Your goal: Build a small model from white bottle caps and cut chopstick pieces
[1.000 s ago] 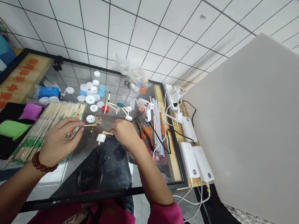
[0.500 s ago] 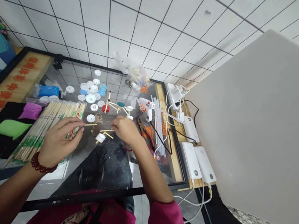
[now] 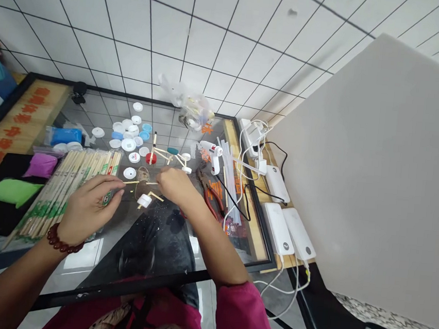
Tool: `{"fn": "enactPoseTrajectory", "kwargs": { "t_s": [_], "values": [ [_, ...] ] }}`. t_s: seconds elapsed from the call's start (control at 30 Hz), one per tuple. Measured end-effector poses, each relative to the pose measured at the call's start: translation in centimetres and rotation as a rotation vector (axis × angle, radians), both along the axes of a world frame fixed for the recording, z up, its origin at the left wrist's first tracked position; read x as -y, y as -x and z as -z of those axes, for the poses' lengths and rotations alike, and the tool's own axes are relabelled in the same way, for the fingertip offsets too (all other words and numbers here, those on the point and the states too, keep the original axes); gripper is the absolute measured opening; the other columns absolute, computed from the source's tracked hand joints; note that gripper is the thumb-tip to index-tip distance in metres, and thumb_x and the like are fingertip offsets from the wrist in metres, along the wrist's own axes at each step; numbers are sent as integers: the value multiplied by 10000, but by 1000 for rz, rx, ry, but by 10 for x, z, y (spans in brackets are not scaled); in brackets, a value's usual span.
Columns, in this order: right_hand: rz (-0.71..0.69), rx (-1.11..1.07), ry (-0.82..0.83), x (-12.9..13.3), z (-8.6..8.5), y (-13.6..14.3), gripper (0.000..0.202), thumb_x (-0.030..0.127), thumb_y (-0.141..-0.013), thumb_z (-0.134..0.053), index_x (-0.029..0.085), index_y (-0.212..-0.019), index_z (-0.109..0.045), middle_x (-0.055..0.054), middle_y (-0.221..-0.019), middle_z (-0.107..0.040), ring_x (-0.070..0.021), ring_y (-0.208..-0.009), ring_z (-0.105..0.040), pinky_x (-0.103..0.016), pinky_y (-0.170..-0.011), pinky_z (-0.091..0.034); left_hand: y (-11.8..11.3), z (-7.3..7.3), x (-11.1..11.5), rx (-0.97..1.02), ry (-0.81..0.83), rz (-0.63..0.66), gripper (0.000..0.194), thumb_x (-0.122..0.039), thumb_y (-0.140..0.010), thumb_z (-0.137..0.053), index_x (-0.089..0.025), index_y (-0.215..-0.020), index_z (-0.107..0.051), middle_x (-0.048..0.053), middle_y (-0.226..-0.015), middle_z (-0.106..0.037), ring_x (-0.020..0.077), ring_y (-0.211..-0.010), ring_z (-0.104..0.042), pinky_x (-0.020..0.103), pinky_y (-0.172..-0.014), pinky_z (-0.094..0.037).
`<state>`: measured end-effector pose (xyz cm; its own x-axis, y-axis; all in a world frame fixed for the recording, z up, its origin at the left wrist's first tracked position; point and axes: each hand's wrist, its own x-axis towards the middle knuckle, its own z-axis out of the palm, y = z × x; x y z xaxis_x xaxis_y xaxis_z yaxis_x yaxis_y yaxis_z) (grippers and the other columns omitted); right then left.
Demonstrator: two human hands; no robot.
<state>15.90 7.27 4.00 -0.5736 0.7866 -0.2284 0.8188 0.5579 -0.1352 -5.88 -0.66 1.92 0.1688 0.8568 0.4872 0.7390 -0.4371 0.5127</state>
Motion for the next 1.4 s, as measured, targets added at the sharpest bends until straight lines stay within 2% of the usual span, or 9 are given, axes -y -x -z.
{"fn": "enactPoseTrajectory", "kwargs": {
  "t_s": [0.13, 0.23, 0.3, 0.37, 0.47, 0.57, 0.97, 1.4],
  "values": [
    [101, -158, -108, 17, -5, -13, 141, 155, -880, -576, 169, -894, -716, -91, -975, -711, -200, -914, -657, -262, -779, -449, 0, 0, -1, 17, 16, -13, 144, -190, -888, -586, -227, -958, -706, 68, -1019, -725, 218, -970, -698, 358, -900, -558],
    [209, -458, -137, 56, -2, -23, 117, 152, -876, -583, 196, -891, -690, -40, -926, -714, -168, -878, -657, -253, -797, -463, 1, 1, -1, 10, 42, -15, 149, -205, -897, -572, -229, -956, -706, 68, -1021, -728, 222, -976, -699, 351, -881, -560],
    [266, -627, -97, 88, 9, -24, 117, 148, -871, -578, 210, -870, -678, -11, -841, -709, -148, -774, -652, -243, -738, -475, 1, 3, -1, -16, 69, 0, 155, -211, -904, -558, -227, -950, -705, 63, -1013, -731, 221, -956, -704, 346, -859, -562],
    [342, -739, -74, 115, 24, -19, 123, 146, -863, -571, 223, -860, -667, -6, -815, -705, -152, -762, -658, -246, -710, -489, 1, 7, -1, -44, 95, 23, 158, -208, -904, -551, -225, -944, -703, 53, -1000, -734, 218, -925, -708, 343, -833, -563],
    [465, -768, -97, 136, 44, -7, 128, 153, -856, -565, 241, -856, -657, -12, -823, -704, -173, -782, -666, -272, -720, -511, 0, 15, -2, -64, 127, 61, 163, -199, -901, -547, -219, -942, -703, 49, -1000, -738, 222, -925, -711, 348, -828, -565],
    [465, -716, -107, 137, 54, -1, 121, 156, -859, -567, 237, -859, -657, -26, -860, -710, -190, -816, -666, -301, -757, -517, -1, 20, -2, -66, 167, 102, 188, -193, -910, -529, -217, -965, -707, 53, -1045, -736, 221, -953, -711, 351, -843, -565],
    [359, -795, -264, 128, 61, 0, 119, 130, -884, -588, 211, -909, -672, -38, -876, -710, -180, -834, -655, -304, -784, -528, -8, 19, 1, -57, 289, 154, 253, -183, -919, -499, -198, -1078, -695, 71, -1117, -717, 217, -964, -701, 332, -806, -567],
    [356, -835, -278, 130, 65, 0, 114, 109, -881, -607, 199, -927, -661, -43, -879, -701, -182, -832, -649, -310, -772, -526, -9, 21, -3, 38, 253, 227, 249, -205, -955, -495, -194, -1085, -707, 75, -1117, -708, 201, -1049, -684, 324, -912, -558]
  ]
}}
